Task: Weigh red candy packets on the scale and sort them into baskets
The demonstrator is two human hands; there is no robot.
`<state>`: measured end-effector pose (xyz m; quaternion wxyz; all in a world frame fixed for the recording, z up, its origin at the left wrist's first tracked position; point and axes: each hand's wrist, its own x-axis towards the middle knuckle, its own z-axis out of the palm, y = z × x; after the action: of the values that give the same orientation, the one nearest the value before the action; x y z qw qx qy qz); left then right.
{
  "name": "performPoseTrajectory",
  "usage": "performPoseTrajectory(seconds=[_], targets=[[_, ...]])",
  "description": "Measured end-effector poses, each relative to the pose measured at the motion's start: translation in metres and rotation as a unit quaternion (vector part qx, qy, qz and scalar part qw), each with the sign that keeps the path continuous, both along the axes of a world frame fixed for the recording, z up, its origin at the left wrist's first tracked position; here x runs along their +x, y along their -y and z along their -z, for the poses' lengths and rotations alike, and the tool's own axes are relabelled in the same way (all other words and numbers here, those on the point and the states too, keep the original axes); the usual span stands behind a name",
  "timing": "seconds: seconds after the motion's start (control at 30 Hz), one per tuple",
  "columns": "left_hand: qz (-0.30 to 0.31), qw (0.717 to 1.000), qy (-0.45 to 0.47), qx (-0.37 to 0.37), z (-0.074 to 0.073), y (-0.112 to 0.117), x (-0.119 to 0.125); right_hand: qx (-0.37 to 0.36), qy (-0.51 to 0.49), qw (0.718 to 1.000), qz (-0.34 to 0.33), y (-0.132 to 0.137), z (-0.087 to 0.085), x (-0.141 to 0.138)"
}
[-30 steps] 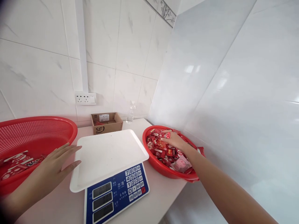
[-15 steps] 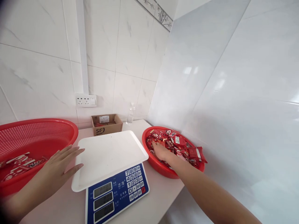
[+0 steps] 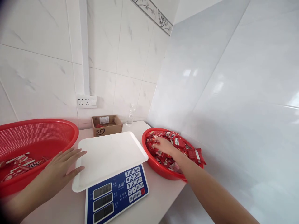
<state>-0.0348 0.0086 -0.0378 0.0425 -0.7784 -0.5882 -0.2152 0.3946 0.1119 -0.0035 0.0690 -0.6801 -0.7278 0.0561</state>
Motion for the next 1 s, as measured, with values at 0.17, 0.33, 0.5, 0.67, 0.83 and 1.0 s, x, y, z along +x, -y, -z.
performPoseTrajectory(seconds=[0.17, 0.33, 0.5, 0.67, 0.83, 1.0], targets=[[-0.004, 1.000, -0.004, -0.023, -0.003, 0.004, 0.002, -0.026, 0.006, 0.999, -0.025, 0.009, 0.019, -0.028], [0.002, 1.000, -0.002, -0.028, -0.005, 0.004, 0.002, -0.010, 0.008, 1.000, 0.005, 0.003, 0.010, -0.025], [0.005, 0.999, -0.010, -0.039, -0.003, 0.002, 0.003, 0.046, -0.013, 0.998, 0.046, -0.002, -0.015, -0.017], [0.008, 0.999, -0.018, -0.039, -0.002, 0.002, 0.004, 0.088, -0.043, 0.995, -0.001, 0.007, -0.032, -0.048], [0.006, 0.999, -0.028, -0.046, -0.009, 0.006, 0.006, 0.025, -0.059, 0.994, -0.093, 0.022, -0.038, -0.096], [-0.004, 0.997, -0.038, -0.062, -0.020, 0.012, 0.009, 0.006, -0.077, 0.988, -0.131, 0.025, -0.041, -0.111]])
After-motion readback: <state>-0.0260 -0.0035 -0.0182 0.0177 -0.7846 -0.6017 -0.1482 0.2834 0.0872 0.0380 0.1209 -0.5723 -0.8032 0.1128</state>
